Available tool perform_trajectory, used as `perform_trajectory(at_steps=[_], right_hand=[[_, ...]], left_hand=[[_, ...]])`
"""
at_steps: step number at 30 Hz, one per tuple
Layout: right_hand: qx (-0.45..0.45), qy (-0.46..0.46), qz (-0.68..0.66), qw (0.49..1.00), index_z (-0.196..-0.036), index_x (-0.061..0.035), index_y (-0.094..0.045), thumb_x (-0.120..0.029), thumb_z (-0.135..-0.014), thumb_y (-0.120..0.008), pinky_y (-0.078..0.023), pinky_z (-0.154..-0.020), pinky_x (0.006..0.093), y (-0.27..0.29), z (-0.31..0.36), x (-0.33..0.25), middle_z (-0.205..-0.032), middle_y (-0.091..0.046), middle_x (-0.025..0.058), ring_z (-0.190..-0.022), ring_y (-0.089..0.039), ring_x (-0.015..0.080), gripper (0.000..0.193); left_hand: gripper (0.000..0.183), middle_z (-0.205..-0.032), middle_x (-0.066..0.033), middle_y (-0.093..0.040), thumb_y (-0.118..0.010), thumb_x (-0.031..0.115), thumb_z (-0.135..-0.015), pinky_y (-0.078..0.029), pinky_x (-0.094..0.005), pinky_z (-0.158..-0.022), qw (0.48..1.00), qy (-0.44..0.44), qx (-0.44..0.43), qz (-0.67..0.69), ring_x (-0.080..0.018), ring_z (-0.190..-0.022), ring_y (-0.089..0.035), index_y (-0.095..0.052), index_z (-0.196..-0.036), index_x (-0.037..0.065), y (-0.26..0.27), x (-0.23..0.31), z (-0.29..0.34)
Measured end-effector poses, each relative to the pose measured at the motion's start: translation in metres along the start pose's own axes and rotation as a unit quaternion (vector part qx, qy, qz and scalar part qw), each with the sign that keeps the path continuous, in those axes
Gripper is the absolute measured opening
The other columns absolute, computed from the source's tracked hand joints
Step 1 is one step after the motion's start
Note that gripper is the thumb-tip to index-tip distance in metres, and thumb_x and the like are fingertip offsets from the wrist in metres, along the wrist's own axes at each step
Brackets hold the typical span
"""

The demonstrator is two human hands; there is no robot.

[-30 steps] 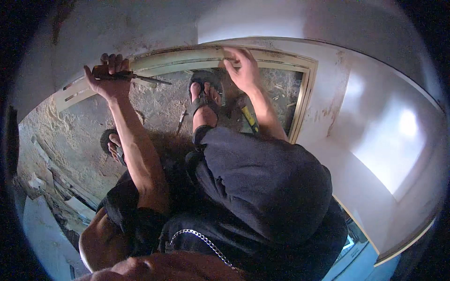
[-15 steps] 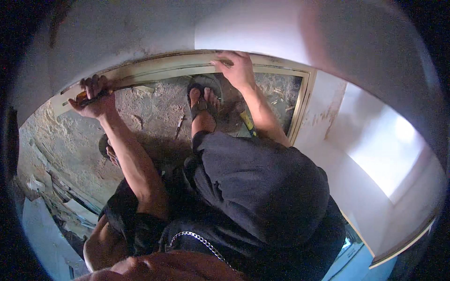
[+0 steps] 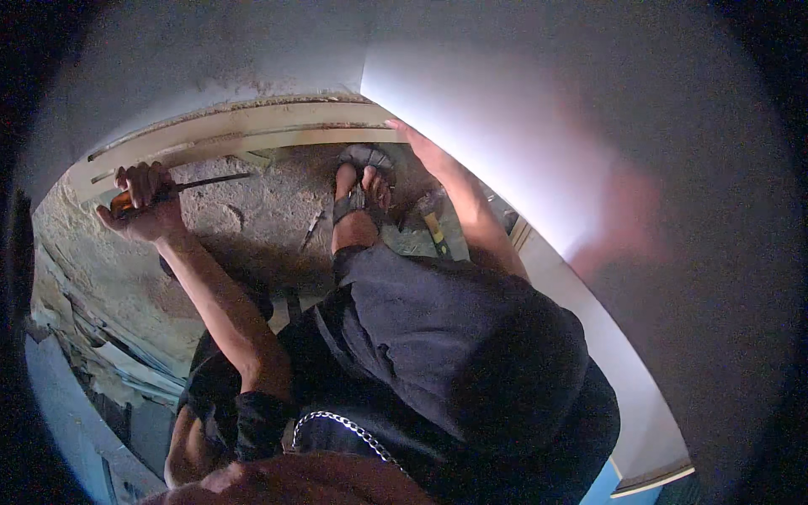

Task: The person uses a screwdriver and a hammer to pry and pull a piece of wooden trim away from a door frame by hand.

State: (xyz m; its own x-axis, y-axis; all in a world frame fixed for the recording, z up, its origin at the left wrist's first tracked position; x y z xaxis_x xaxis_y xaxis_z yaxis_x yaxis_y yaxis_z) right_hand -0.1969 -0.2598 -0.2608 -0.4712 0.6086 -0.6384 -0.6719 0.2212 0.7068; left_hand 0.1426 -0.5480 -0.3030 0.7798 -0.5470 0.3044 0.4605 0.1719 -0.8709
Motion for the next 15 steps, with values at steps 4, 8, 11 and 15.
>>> perform_trajectory(at_steps=[4, 8, 11, 15], right_hand=[[-0.033, 0.008, -0.088, 0.996, -0.111, 0.0050, -0.065, -0.021, -0.082, -0.080, -0.055, -0.081, 0.0332, -0.002, -0.004, -0.002, -0.096, -0.072, 0.0130, -0.089, -0.069, 0.0235, 0.042], [-0.053, 0.005, -0.171, 0.984, -0.111, 0.0018, -0.067, -0.020, -0.088, -0.073, -0.056, -0.081, 0.0360, 0.002, -0.009, 0.012, -0.100, -0.072, 0.0099, -0.090, -0.069, 0.0230, 0.032], [-0.076, -0.014, -0.420, 0.904, -0.109, -0.0001, -0.068, -0.022, -0.093, -0.067, -0.056, -0.078, 0.0369, -0.010, -0.012, 0.055, -0.100, -0.071, 0.0096, -0.087, -0.068, 0.0226, 0.028], [-0.053, 0.107, 0.120, 0.986, -0.107, 0.0027, -0.067, -0.024, -0.096, -0.062, -0.056, -0.070, 0.0373, 0.008, -0.014, 0.037, -0.092, -0.070, 0.0111, -0.078, -0.067, 0.0239, 0.030]], left_hand=[[0.049, -0.055, 0.0012, -0.040, -0.063, 0.055, -0.082, -0.031, -0.0272, -0.055, 0.999, -0.006, 0.029, 0.026, -0.0119, -0.050, -0.036, -0.052, -0.085, 0.007, 0.003, 0.000, 0.000], [0.051, -0.055, 0.0005, -0.041, -0.060, 0.057, -0.084, -0.030, -0.0270, -0.053, 1.000, -0.001, 0.030, -0.001, -0.0121, -0.048, -0.035, -0.052, -0.084, 0.006, 0.001, -0.001, -0.003], [0.051, -0.056, 0.0002, -0.042, -0.060, 0.056, -0.084, -0.030, -0.0273, -0.053, 1.000, 0.005, 0.029, 0.011, -0.0122, -0.047, -0.035, -0.051, -0.085, 0.006, 0.005, 0.002, -0.004], [0.051, -0.055, 0.0001, -0.041, -0.060, 0.056, -0.084, -0.031, -0.0273, -0.053, 0.999, -0.003, 0.040, 0.004, -0.0121, -0.046, -0.035, -0.052, -0.085, 0.006, -0.002, -0.004, -0.004]])
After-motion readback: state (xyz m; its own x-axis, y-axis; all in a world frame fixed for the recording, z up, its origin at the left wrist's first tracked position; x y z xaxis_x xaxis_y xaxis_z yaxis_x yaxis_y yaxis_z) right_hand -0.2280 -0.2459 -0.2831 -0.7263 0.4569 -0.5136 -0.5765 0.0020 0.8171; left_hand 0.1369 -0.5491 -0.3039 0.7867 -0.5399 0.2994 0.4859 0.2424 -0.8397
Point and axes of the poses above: each hand's wrist, its own z-axis away from the middle knuckle, its own y-axis out of the back of the hand, x = y × z, the point moved 8 cm from there along -z, towards the middle knuckle
